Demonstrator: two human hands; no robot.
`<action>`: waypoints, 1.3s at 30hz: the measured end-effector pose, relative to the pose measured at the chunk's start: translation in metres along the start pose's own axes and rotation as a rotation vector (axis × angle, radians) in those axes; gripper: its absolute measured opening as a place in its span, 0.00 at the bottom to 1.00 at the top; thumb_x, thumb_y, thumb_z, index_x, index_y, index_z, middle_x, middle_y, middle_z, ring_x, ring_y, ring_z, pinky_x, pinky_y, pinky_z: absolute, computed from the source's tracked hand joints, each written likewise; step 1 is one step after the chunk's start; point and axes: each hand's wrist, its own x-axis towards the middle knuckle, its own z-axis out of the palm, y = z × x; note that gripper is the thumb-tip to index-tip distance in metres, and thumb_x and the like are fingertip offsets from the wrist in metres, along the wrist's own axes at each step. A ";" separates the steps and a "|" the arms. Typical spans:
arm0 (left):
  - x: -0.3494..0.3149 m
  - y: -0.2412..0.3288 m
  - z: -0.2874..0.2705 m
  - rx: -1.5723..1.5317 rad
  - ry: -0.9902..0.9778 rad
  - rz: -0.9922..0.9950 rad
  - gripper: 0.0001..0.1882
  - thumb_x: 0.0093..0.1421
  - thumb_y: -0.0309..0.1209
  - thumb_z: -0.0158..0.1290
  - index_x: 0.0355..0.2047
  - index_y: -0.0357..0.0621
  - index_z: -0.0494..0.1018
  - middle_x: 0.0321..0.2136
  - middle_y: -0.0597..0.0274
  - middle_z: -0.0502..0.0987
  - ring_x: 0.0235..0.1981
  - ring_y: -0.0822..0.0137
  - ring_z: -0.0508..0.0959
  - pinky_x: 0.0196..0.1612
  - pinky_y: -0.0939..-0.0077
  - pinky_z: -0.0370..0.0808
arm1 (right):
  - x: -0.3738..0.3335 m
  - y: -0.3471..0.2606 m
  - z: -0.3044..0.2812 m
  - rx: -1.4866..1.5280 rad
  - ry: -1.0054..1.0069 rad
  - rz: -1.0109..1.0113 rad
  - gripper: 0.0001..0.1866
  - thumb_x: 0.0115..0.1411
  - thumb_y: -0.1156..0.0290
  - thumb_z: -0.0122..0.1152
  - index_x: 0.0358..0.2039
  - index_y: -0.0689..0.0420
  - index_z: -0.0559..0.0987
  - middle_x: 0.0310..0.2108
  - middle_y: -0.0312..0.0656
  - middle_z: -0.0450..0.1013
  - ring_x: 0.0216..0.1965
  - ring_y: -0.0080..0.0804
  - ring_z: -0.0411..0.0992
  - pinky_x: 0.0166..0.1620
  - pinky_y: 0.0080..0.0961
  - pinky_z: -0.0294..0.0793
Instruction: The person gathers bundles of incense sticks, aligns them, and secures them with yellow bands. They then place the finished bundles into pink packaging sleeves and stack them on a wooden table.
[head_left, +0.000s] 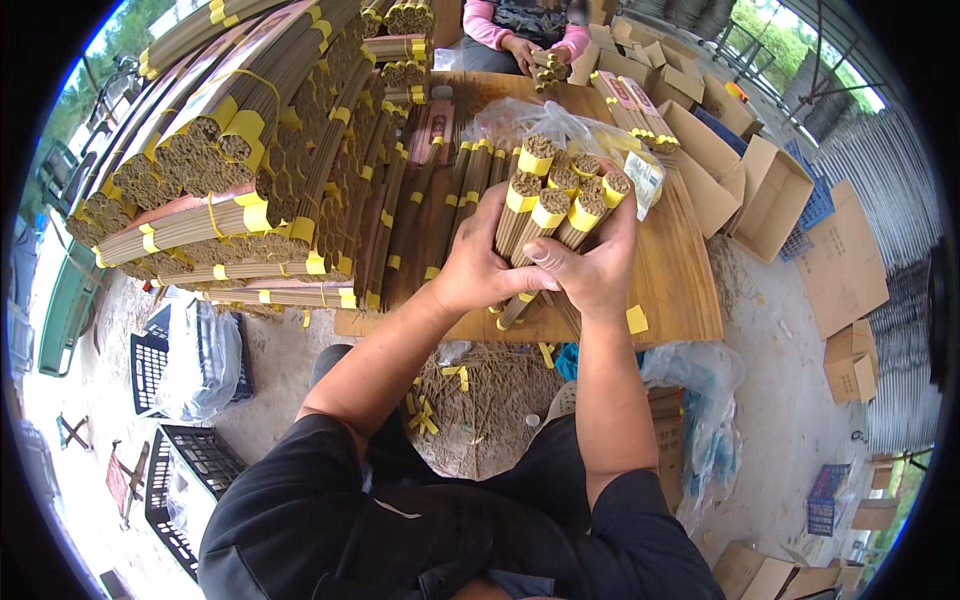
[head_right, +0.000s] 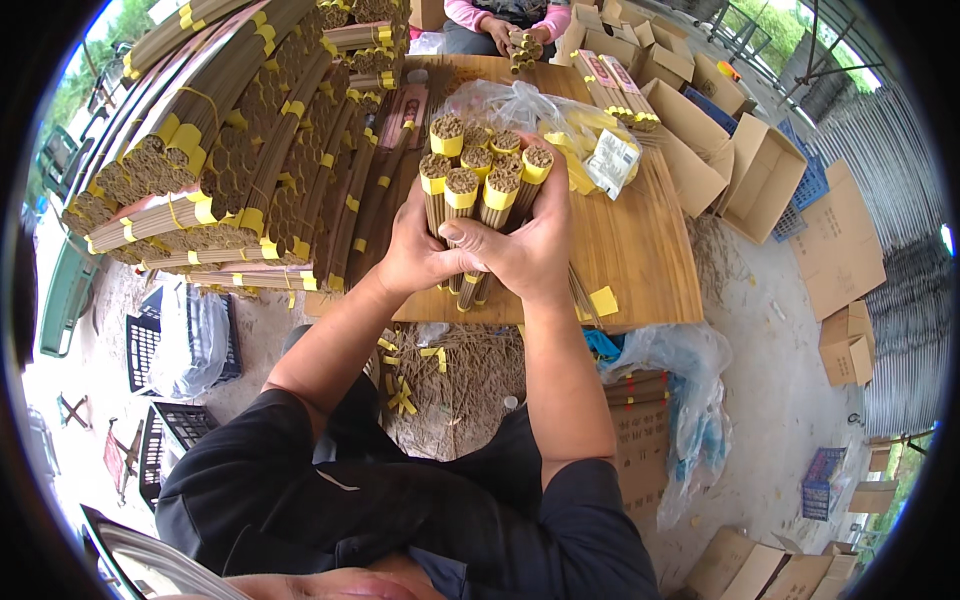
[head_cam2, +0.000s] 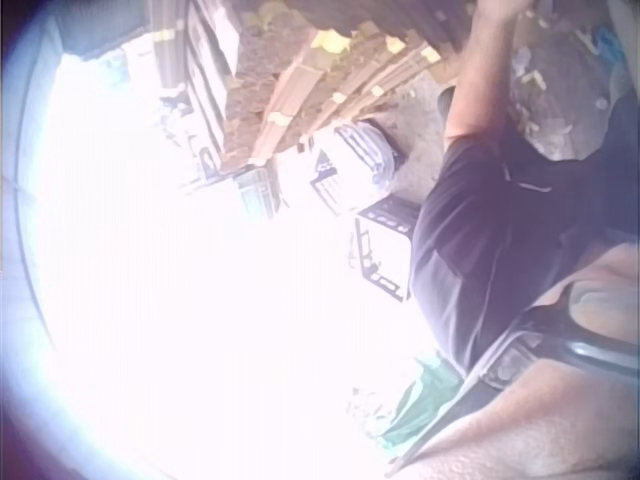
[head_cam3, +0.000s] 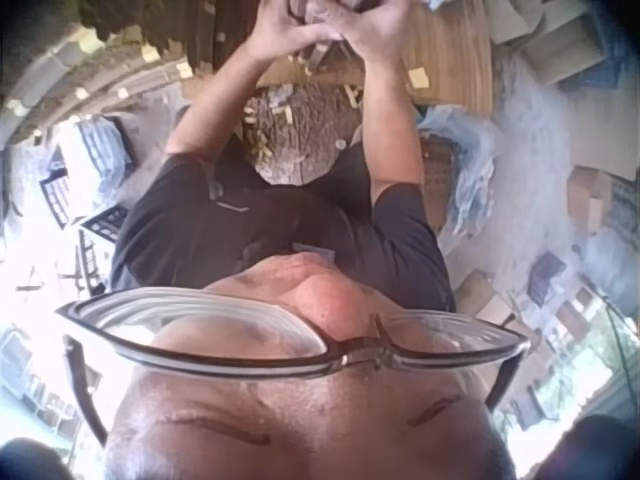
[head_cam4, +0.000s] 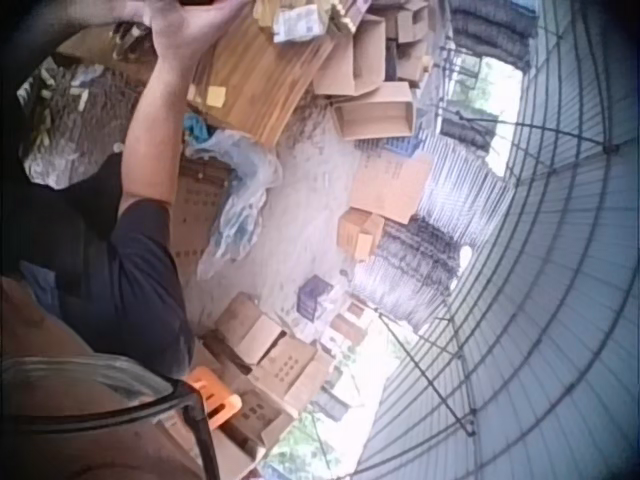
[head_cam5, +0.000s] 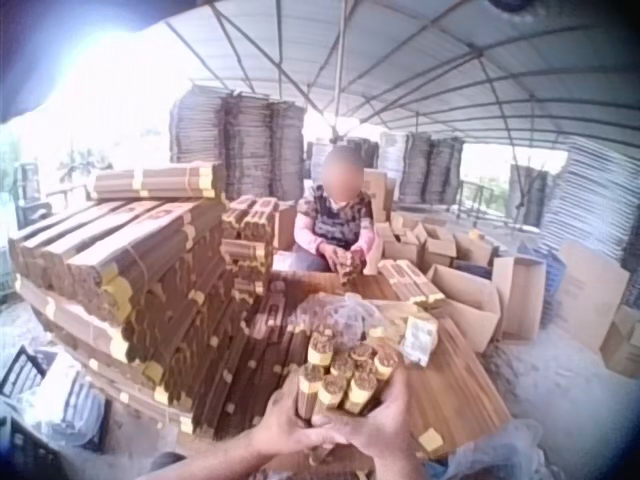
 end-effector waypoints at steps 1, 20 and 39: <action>0.001 -0.001 -0.002 -0.009 -0.037 -0.022 0.57 0.40 0.53 0.76 0.63 0.37 0.61 0.52 0.49 0.78 0.53 0.54 0.80 0.56 0.61 0.74 | 0.000 0.000 0.000 -0.005 -0.001 0.020 0.52 0.43 0.67 0.86 0.62 0.64 0.60 0.53 0.47 0.71 0.53 0.35 0.75 0.55 0.33 0.77; 0.000 -0.003 -0.002 -0.078 0.017 -0.049 0.54 0.42 0.54 0.75 0.60 0.36 0.63 0.48 0.53 0.79 0.50 0.62 0.79 0.54 0.64 0.75 | 0.004 0.005 -0.003 -0.062 -0.010 -0.022 0.52 0.42 0.68 0.86 0.63 0.63 0.61 0.53 0.46 0.73 0.52 0.33 0.75 0.56 0.33 0.77; 0.011 0.008 -0.014 -0.294 0.000 -0.214 0.37 0.58 0.32 0.68 0.63 0.37 0.61 0.54 0.54 0.74 0.55 0.66 0.74 0.60 0.67 0.70 | 0.004 -0.002 0.007 -0.268 0.140 -0.043 0.36 0.51 0.83 0.69 0.58 0.61 0.61 0.47 0.43 0.72 0.45 0.27 0.75 0.51 0.29 0.77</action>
